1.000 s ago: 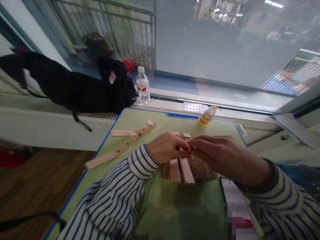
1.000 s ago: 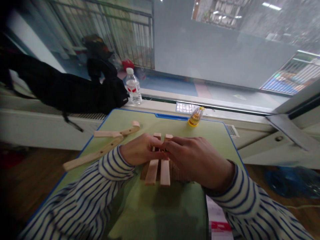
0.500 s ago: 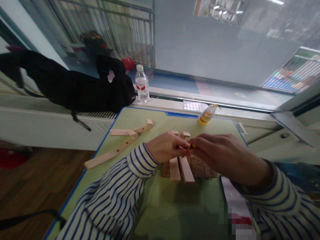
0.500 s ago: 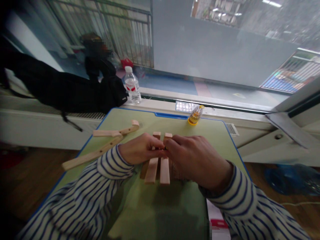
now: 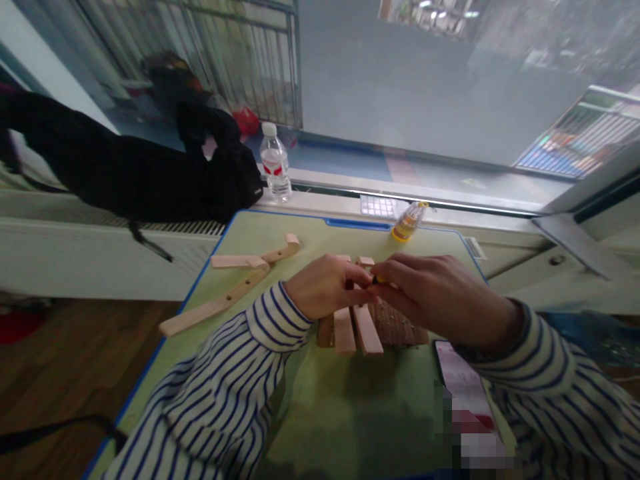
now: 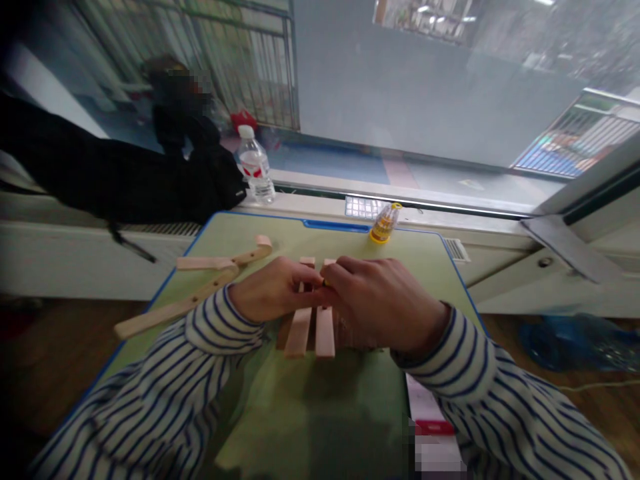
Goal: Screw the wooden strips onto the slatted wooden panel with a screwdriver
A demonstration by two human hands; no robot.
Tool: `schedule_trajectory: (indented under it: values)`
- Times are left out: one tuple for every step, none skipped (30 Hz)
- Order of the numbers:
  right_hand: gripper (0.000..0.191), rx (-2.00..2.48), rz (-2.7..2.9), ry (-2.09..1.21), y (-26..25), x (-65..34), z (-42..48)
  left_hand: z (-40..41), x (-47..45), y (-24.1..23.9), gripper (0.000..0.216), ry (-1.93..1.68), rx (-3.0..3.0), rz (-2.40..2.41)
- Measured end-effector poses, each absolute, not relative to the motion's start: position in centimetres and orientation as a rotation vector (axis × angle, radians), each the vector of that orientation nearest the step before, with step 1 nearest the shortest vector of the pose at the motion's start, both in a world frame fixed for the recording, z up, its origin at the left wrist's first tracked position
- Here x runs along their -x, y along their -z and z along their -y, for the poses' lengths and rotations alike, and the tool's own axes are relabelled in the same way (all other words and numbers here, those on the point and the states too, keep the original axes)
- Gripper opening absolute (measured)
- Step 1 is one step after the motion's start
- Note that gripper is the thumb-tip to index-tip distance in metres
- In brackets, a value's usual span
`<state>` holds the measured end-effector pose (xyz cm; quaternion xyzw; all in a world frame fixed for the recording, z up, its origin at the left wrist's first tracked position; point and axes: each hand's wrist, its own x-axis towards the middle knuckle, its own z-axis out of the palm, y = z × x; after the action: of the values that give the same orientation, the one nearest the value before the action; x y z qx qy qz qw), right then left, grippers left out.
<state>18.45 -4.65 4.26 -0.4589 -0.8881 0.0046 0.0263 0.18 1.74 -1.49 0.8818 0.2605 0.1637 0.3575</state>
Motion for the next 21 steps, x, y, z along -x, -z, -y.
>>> schedule_trajectory:
  values:
    - [0.029,1.401,2.753,-0.045,-4.4,-18.5,4.6,-1.8,-0.2,1.5,0.022,-0.424,-2.278,-0.673]
    - [0.028,1.380,2.762,-0.076,-4.6,-18.5,4.6,-1.8,-0.1,1.6,0.022,-0.425,-2.280,-0.667]
    - [0.027,1.362,2.766,-0.100,-4.8,-18.6,4.6,-1.8,-0.1,1.6,0.022,-0.424,-2.281,-0.658]
    - [0.024,1.348,2.766,-0.115,-5.0,-18.6,4.5,-1.8,-0.1,1.6,0.021,-0.423,-2.281,-0.648]
    - [0.022,1.336,2.766,-0.124,-5.2,-18.6,4.5,-1.9,-0.1,1.7,0.021,-0.422,-2.280,-0.636]
    - [0.021,1.328,2.770,-0.129,-5.3,-18.6,4.5,-1.9,0.0,1.7,0.021,-0.421,-2.276,-0.624]
    - [0.020,1.320,2.779,-0.134,-5.5,-18.5,4.5,-1.9,0.0,1.7,0.020,-0.421,-2.271,-0.614]
    - [0.021,1.309,2.795,-0.138,-5.5,-18.5,4.5,-1.9,0.0,1.7,0.020,-0.423,-2.266,-0.605]
    - [0.021,1.297,2.815,-0.143,-5.6,-18.4,4.4,-1.9,0.0,1.7,0.019,-0.425,-2.261,-0.599]
    - [0.022,1.287,2.834,-0.149,-5.6,-18.4,4.3,-2.0,0.0,1.7,0.019,-0.427,-2.256,-0.595]
    - [0.022,1.283,2.847,-0.153,-5.6,-18.4,4.3,-2.0,0.0,1.7,0.019,-0.429,-2.253,-0.596]
    - [0.022,1.284,2.855,-0.156,-5.5,-18.4,4.2,-2.0,0.0,1.8,0.020,-0.429,-2.249,-0.600]
    - [0.021,1.287,2.858,-0.158,-5.5,-18.4,4.2,-1.9,0.0,1.8,0.020,-0.426,-2.247,-0.604]
    - [0.020,1.290,2.860,-0.156,-5.5,-18.4,4.1,-1.9,0.0,1.7,0.020,-0.422,-2.245,-0.606]
    - [0.019,1.292,2.861,-0.151,-5.5,-18.4,4.1,-1.9,0.0,1.7,0.020,-0.419,-2.243,-0.607]
    - [0.019,1.294,2.863,-0.146,-5.5,-18.4,4.1,-1.9,0.0,1.7,0.020,-0.415,-2.243,-0.607]
    - [0.018,1.296,2.866,-0.139,-5.4,-18.5,4.1,-1.9,0.0,1.7,0.020,-0.410,-2.242,-0.606]
    - [0.018,1.301,2.868,-0.131,-5.4,-18.5,4.1,-1.9,0.0,1.7,0.020,-0.407,-2.241,-0.604]
    - [0.019,1.307,2.869,-0.120,-5.4,-18.5,4.2,-1.9,0.0,1.7,0.020,-0.403,-2.241,-0.601]
    - [0.019,1.317,2.869,-0.106,-5.3,-18.5,4.2,-1.9,0.0,1.7,0.020,-0.400,-2.240,-0.596]
    - [0.020,1.326,2.868,-0.089,-5.3,-18.5,4.2,-2.0,0.0,1.7,0.021,-0.397,-2.241,-0.592]
